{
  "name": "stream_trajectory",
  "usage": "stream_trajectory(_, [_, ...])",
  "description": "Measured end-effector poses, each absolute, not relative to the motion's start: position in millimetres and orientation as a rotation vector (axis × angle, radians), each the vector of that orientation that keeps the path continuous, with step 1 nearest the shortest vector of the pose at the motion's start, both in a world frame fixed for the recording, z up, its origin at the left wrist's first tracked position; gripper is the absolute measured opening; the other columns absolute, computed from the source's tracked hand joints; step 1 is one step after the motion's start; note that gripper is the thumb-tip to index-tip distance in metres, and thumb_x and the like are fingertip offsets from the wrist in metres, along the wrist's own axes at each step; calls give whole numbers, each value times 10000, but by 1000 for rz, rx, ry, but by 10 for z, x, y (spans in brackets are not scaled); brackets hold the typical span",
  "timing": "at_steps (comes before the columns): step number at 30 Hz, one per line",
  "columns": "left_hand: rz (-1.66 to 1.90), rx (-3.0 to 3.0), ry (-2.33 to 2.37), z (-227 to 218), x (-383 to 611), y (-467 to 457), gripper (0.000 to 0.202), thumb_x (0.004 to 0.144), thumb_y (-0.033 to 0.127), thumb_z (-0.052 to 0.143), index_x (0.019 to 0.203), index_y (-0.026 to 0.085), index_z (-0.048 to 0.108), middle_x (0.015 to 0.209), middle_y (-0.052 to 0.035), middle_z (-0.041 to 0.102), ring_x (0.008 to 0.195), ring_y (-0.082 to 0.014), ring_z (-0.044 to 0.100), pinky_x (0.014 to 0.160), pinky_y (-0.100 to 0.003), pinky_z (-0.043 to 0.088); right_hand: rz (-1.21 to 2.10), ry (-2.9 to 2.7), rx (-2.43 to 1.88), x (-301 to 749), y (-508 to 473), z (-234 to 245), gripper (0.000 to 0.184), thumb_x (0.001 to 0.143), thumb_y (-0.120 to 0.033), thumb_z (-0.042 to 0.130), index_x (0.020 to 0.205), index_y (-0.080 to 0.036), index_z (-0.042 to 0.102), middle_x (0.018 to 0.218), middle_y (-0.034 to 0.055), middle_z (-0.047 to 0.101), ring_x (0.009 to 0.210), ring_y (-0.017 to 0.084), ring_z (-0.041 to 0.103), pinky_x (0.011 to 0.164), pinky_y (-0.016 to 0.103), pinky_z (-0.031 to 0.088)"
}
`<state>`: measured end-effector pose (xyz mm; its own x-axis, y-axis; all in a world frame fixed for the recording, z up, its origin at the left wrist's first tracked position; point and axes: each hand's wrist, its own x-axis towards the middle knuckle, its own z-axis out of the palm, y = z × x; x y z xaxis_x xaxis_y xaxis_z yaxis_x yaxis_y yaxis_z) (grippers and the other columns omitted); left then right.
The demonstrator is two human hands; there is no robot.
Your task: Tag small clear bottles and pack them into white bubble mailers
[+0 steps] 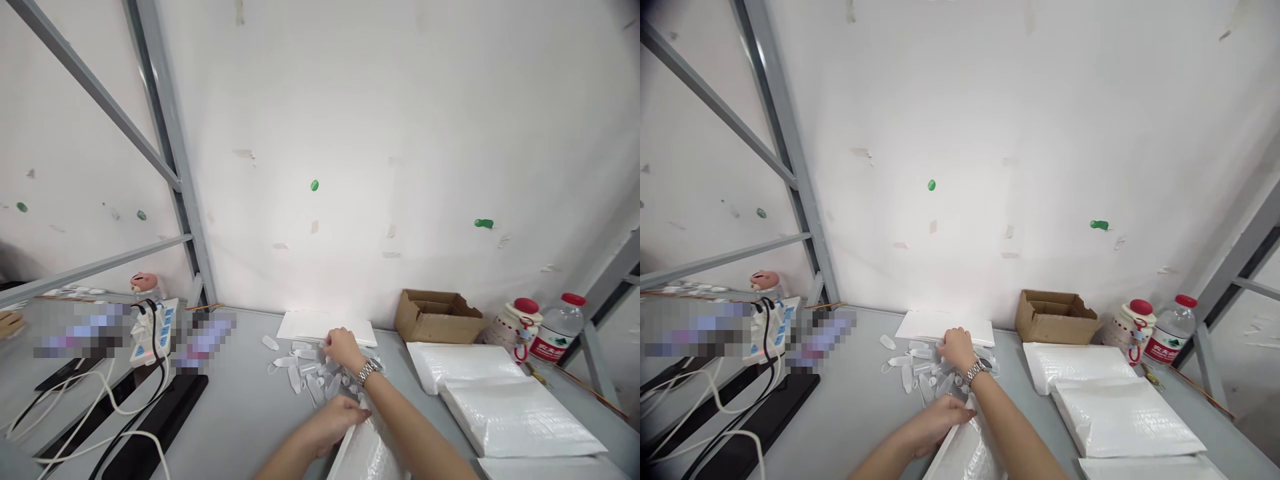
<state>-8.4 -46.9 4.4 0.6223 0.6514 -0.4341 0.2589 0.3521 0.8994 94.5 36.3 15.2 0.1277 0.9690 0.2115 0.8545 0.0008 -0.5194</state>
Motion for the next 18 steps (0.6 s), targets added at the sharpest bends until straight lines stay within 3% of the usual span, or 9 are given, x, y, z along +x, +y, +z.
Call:
stream_trajectory(4, [460,1076,949,45,-69,-456,424,523,535,702,655,163,545,607,34,509,625,-127,472,618,-239,331,334,-1588,-1750,1111,289,338,117,701,-225,550,767,-154,615,759,63,667,723,179,592,660,268,412])
stream_trajectory(9, [657,963,868,1,-67,-406,525,544,628,635,736,141,595,698,-26,613,757,-200,554,722,-285,382,404,-1393,-1573,1389,-113,530,373,794,-379,449,1089,-153,488,692,10,627,614,146,570,547,237,421])
stream_trajectory(14, [822,977,837,5,-82,-370,514,638,622,569,818,144,623,798,-56,653,810,-214,573,788,-299,391,572,-1125,-1355,1422,-630,401,387,724,-478,574,956,-168,560,575,-23,549,555,149,528,534,250,419])
stream_trajectory(18, [820,1034,801,22,-74,-397,519,666,627,535,812,137,627,783,-53,647,786,-209,565,762,-298,398,489,-1055,-1432,1333,-850,212,389,732,-472,580,987,-179,570,691,10,589,662,178,559,636,288,451])
